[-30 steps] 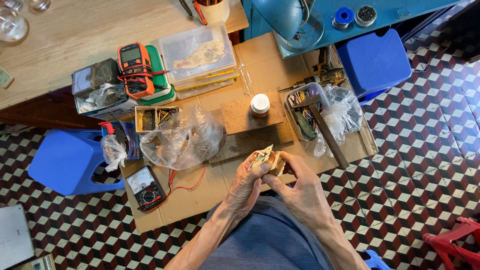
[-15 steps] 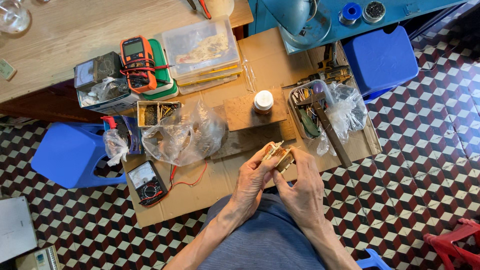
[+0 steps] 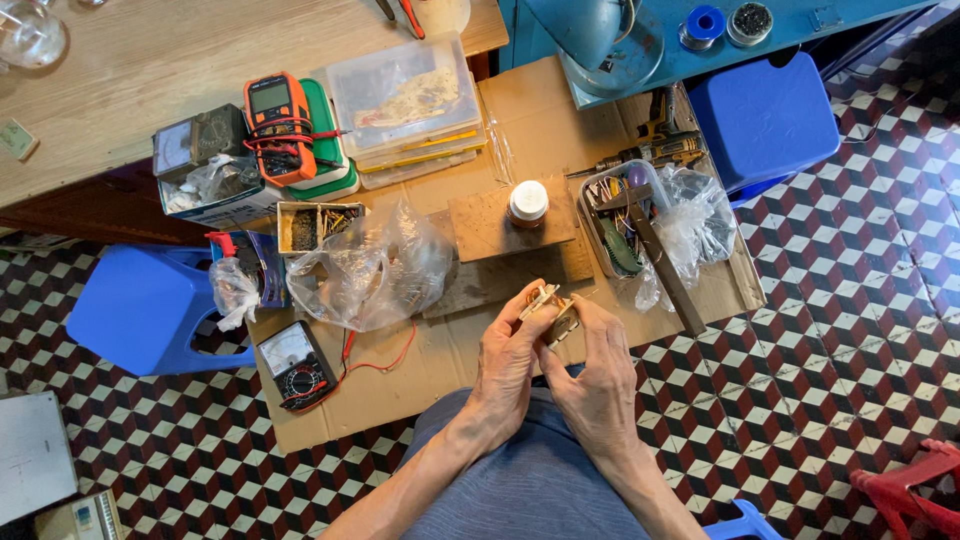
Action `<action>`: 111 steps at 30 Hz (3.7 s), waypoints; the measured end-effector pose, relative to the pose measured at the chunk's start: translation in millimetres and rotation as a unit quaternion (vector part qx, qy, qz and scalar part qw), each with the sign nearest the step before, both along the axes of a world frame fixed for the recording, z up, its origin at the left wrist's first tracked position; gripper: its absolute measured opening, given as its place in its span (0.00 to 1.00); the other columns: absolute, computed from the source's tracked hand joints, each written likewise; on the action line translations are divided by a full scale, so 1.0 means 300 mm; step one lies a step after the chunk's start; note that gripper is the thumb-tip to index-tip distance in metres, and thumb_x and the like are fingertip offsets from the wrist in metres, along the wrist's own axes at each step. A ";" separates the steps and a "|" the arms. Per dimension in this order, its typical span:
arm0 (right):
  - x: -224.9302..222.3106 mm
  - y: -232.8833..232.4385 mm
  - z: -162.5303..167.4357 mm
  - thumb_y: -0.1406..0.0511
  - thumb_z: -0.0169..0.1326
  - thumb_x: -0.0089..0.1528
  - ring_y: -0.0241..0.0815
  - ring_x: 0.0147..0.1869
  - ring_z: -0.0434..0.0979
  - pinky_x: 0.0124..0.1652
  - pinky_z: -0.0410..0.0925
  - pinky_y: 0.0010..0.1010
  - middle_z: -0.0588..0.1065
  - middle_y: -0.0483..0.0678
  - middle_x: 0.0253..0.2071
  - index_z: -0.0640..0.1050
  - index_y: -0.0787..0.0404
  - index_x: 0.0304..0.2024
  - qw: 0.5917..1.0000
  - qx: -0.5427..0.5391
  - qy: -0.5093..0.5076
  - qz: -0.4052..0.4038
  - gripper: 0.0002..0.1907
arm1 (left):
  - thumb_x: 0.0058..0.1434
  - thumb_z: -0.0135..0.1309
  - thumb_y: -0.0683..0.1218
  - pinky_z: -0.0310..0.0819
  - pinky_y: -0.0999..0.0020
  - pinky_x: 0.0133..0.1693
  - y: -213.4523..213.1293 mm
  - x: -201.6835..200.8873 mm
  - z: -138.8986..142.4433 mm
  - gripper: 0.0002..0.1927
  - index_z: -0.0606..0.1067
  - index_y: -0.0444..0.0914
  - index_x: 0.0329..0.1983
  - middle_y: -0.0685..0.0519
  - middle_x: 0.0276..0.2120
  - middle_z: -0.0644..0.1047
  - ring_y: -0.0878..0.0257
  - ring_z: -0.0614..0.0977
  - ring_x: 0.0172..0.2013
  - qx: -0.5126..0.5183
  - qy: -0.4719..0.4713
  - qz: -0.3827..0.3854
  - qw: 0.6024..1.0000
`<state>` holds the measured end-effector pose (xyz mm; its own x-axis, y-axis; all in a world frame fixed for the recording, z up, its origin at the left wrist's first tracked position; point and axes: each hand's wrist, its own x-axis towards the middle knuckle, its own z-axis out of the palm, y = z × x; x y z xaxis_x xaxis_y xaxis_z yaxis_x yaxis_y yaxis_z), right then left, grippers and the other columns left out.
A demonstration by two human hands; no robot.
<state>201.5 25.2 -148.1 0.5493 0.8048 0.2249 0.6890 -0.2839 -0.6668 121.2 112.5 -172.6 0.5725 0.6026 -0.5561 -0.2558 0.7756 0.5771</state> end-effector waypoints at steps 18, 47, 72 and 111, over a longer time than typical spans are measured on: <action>0.103 -0.002 0.052 0.61 0.54 0.66 0.33 0.41 0.84 0.40 0.77 0.23 0.84 0.47 0.37 0.82 0.62 0.43 0.944 -0.033 0.310 -0.110 0.12 | 0.61 0.59 0.42 0.74 0.69 0.56 0.007 -0.069 -0.016 0.36 0.59 0.34 0.70 0.49 0.48 0.79 0.65 0.80 0.50 0.019 -0.082 -0.063 0.995; 0.053 0.019 0.087 0.56 0.60 0.59 0.44 0.67 0.74 0.63 0.66 0.34 0.75 0.56 0.60 0.68 0.68 0.64 0.869 -0.106 0.478 -0.072 0.37 | 0.59 0.61 0.48 0.65 0.61 0.65 0.074 -0.105 -0.055 0.37 0.62 0.38 0.70 0.46 0.56 0.76 0.60 0.76 0.58 -0.012 -0.164 -0.082 0.983; -0.076 0.105 0.080 0.62 0.70 0.51 0.51 0.44 0.80 0.40 0.73 0.38 0.75 0.55 0.42 0.72 0.67 0.51 0.996 -0.054 -0.006 -0.066 0.30 | 0.61 0.62 0.45 0.75 0.67 0.54 0.095 -0.104 -0.044 0.29 0.68 0.32 0.63 0.51 0.51 0.79 0.64 0.79 0.51 -0.076 -0.077 -0.046 0.993; 0.042 0.222 0.198 0.63 0.53 0.67 0.33 0.39 0.81 0.38 0.74 0.25 0.82 0.45 0.38 0.81 0.61 0.44 0.966 -0.081 0.247 -0.008 0.10 | 0.61 0.59 0.46 0.72 0.64 0.62 0.167 -0.188 0.088 0.31 0.64 0.34 0.66 0.48 0.56 0.74 0.63 0.76 0.57 0.041 -0.118 -0.070 0.990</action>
